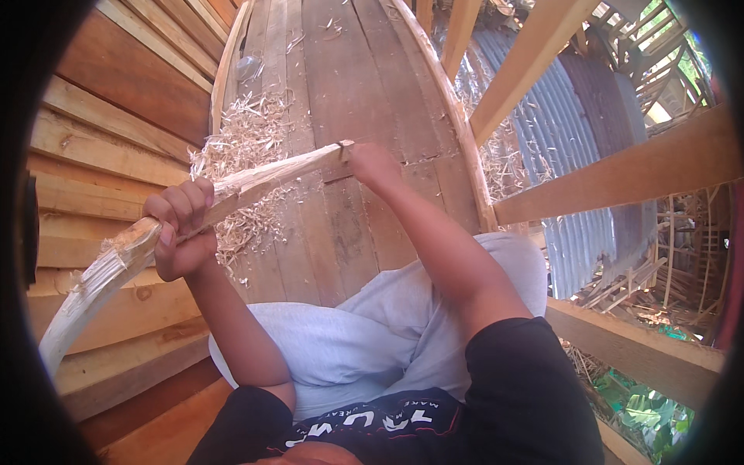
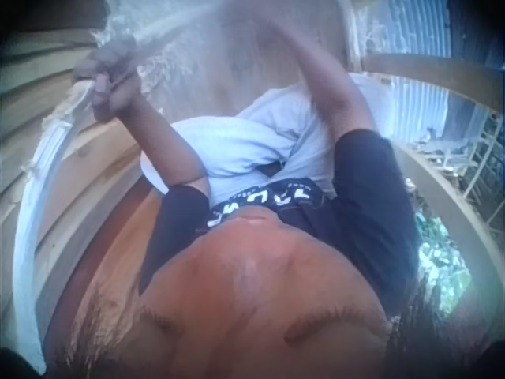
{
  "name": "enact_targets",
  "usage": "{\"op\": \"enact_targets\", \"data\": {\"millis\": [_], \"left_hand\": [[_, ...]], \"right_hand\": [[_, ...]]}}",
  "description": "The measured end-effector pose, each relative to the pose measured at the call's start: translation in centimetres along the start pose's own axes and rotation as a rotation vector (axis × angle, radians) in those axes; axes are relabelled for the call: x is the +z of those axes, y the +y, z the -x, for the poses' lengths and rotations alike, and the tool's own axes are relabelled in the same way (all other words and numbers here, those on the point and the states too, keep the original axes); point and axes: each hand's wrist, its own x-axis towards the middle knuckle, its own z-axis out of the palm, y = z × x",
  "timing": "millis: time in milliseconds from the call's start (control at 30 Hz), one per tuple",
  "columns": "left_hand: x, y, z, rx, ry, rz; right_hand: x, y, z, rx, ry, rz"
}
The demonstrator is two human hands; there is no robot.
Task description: The person sits on a wooden floor and uses a knife to carve a long piece of wood. They hold the wood with one hand and shave off thin strips with the other, creating a pile of wood shavings.
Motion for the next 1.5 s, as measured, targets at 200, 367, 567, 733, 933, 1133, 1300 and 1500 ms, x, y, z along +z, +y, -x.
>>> {"op": "enact_targets", "data": {"millis": [200, 367, 567, 733, 933, 1133, 1300, 1500], "left_hand": [[-0.3, 0.6, 0.7, -0.037, -0.047, -0.094], [-0.2, 0.5, 0.4, 0.001, -0.036, -0.036], [0.0, -0.2, 0.0, -0.008, -0.016, -0.008], [-0.3, 3.1, 0.0, 0.012, -0.082, -0.042], [0.6, 2.5, 0.0, -0.061, 0.154, -0.109], [0.1, 2.2, -0.1, -0.051, 0.389, -0.129], [0.0, 1.9, -0.4, -0.066, 0.524, -0.109], [-0.8, 2.3, 0.2, -0.052, 0.348, -0.079]], "right_hand": [[-2.3, -7.0, 3.2, 0.104, -0.100, -0.034], [0.0, -1.0, 0.5, 0.046, -0.007, 0.025], [1.3, 4.0, -0.2, 0.060, -0.013, 0.125], [-0.7, -2.4, 1.9, 0.184, -0.072, 0.325], [-3.3, -1.6, 0.6, 0.205, 0.067, 0.342], [-4.5, -3.4, 0.5, 0.012, -0.211, 0.029], [0.9, -2.7, 0.9, 0.131, -0.093, 0.004], [0.1, -7.7, 4.2, 0.040, -0.040, -0.064]]}}
